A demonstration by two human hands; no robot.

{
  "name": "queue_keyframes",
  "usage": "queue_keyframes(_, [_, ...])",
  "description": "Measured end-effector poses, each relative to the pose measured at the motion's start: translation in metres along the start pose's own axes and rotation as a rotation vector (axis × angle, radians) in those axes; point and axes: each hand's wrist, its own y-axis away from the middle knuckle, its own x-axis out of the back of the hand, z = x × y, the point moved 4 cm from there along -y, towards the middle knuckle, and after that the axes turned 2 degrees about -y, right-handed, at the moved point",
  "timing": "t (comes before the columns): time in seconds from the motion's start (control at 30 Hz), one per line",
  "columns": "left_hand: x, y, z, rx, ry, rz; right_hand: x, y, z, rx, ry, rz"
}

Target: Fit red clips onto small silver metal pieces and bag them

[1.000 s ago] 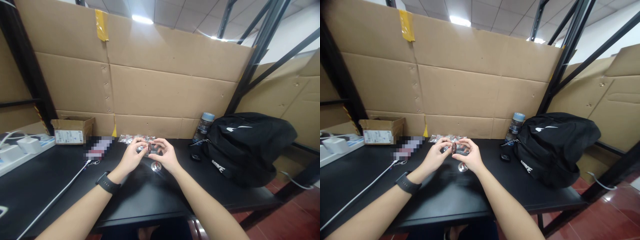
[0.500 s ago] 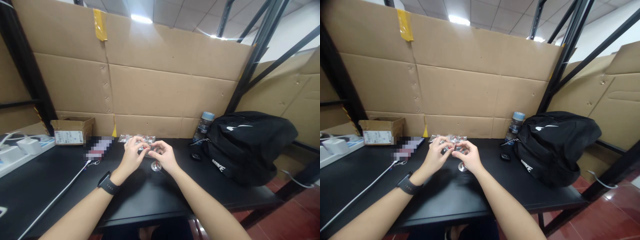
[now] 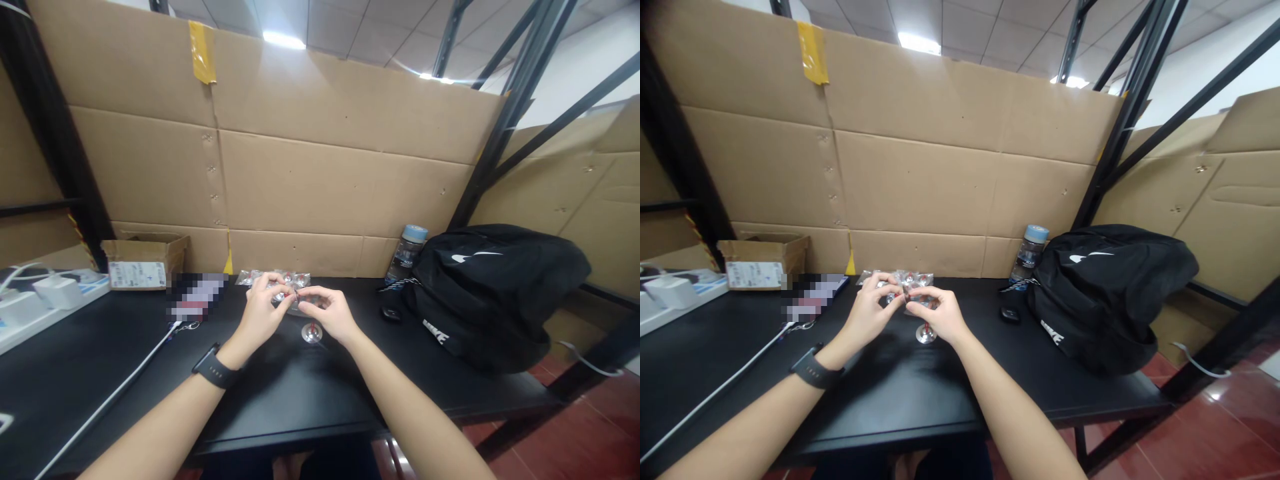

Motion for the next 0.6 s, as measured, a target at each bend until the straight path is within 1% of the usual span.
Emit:
queue_keyframes(0.13, [-0.0010, 0.0010, -0.0008, -0.004, -0.005, -0.003, 0.0006, -0.0006, -0.0032, 0.076, 0.025, 0.007])
queue_keyframes(0.27, [-0.0044, 0.0024, 0.0018, -0.020, -0.012, -0.024, 0.0037, -0.0010, -0.0053, 0.134, 0.143, 0.062])
queue_keyframes(0.4, [-0.0059, 0.0034, 0.0028, -0.026, -0.010, -0.031, 0.0044, -0.0014, -0.0042, 0.120, 0.254, 0.067])
queue_keyframes(0.6, [-0.0058, 0.0032, 0.0068, -0.029, -0.030, -0.058, 0.0022, -0.0005, -0.0026, 0.092, 0.311, 0.015])
